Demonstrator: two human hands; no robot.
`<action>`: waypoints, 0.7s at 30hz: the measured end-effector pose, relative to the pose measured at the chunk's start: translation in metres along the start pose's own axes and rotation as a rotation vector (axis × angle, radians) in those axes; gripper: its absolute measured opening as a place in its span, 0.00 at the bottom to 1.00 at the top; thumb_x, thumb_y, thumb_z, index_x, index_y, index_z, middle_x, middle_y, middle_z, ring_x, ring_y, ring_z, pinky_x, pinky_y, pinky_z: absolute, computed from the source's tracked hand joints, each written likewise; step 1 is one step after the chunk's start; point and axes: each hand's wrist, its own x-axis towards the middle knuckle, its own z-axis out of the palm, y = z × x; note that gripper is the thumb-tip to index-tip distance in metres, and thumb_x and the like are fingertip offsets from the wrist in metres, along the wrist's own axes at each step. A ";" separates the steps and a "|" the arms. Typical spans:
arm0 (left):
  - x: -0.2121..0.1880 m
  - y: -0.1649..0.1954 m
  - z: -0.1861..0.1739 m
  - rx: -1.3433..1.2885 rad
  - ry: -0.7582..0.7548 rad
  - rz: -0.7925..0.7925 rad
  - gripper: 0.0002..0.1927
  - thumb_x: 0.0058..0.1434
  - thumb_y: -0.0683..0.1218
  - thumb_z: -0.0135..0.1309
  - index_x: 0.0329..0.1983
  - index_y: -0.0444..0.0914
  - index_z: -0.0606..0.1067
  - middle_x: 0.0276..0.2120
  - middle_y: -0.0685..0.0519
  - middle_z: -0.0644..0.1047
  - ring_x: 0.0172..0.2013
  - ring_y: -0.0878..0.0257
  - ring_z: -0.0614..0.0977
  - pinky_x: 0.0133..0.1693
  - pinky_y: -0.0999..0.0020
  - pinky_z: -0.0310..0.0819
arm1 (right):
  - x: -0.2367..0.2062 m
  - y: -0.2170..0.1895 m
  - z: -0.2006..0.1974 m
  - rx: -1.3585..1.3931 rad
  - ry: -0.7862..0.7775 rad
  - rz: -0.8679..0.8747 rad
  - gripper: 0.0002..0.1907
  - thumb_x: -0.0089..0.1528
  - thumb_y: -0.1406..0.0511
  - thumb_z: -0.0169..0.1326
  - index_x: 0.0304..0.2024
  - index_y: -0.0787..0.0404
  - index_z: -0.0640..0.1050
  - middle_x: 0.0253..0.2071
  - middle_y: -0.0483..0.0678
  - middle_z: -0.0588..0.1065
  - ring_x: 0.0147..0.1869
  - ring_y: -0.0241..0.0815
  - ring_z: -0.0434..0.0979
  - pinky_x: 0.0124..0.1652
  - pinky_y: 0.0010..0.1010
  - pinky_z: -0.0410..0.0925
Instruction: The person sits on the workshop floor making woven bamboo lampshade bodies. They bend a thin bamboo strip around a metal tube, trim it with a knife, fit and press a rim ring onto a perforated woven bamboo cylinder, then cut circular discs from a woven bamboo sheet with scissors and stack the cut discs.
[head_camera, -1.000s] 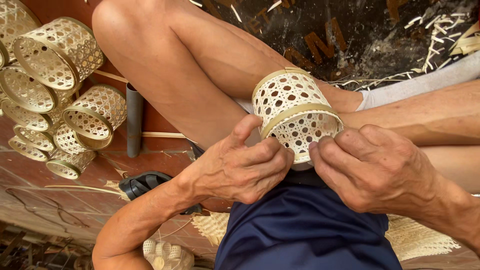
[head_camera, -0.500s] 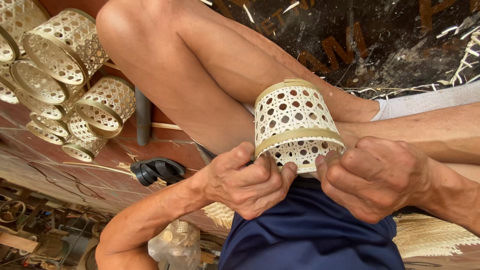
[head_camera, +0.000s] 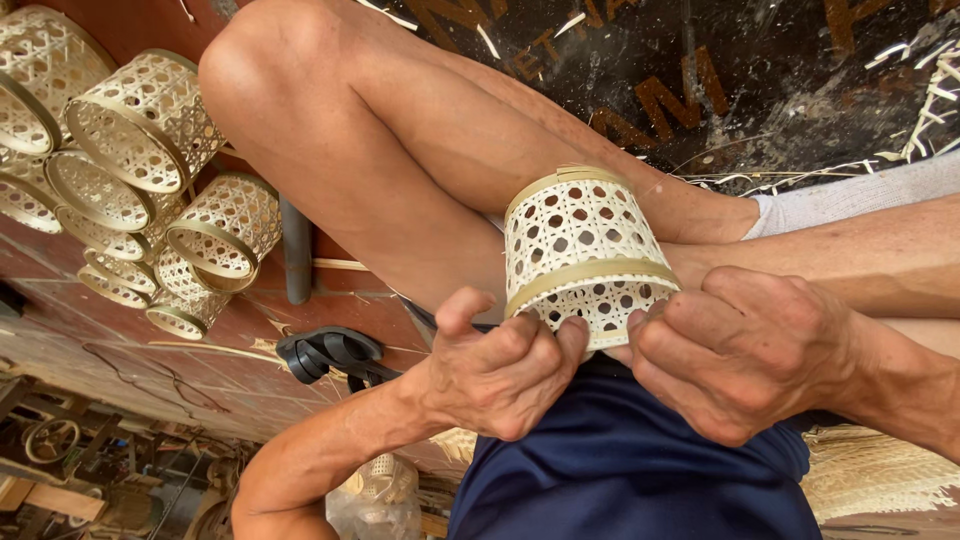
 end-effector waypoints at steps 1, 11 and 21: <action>0.000 -0.001 0.002 -0.006 0.029 0.005 0.17 0.54 0.45 0.61 0.46 0.33 0.82 0.33 0.58 0.72 0.42 0.63 0.74 0.49 0.53 0.56 | 0.001 0.000 0.000 -0.007 0.005 -0.003 0.08 0.50 0.66 0.60 0.25 0.66 0.79 0.24 0.43 0.69 0.27 0.37 0.68 0.22 0.28 0.58; 0.002 -0.007 0.009 -0.041 0.124 0.005 0.10 0.56 0.40 0.66 0.41 0.35 0.81 0.34 0.58 0.74 0.39 0.63 0.74 0.49 0.54 0.59 | 0.002 -0.001 0.001 -0.081 0.045 0.009 0.07 0.55 0.68 0.62 0.28 0.66 0.80 0.21 0.40 0.64 0.24 0.35 0.64 0.22 0.27 0.57; -0.003 -0.005 0.010 -0.027 0.118 0.008 0.13 0.56 0.41 0.66 0.44 0.34 0.82 0.33 0.59 0.71 0.40 0.63 0.73 0.49 0.55 0.60 | 0.005 0.001 0.000 0.005 0.026 -0.009 0.06 0.50 0.69 0.61 0.23 0.63 0.76 0.22 0.42 0.66 0.27 0.37 0.69 0.22 0.29 0.63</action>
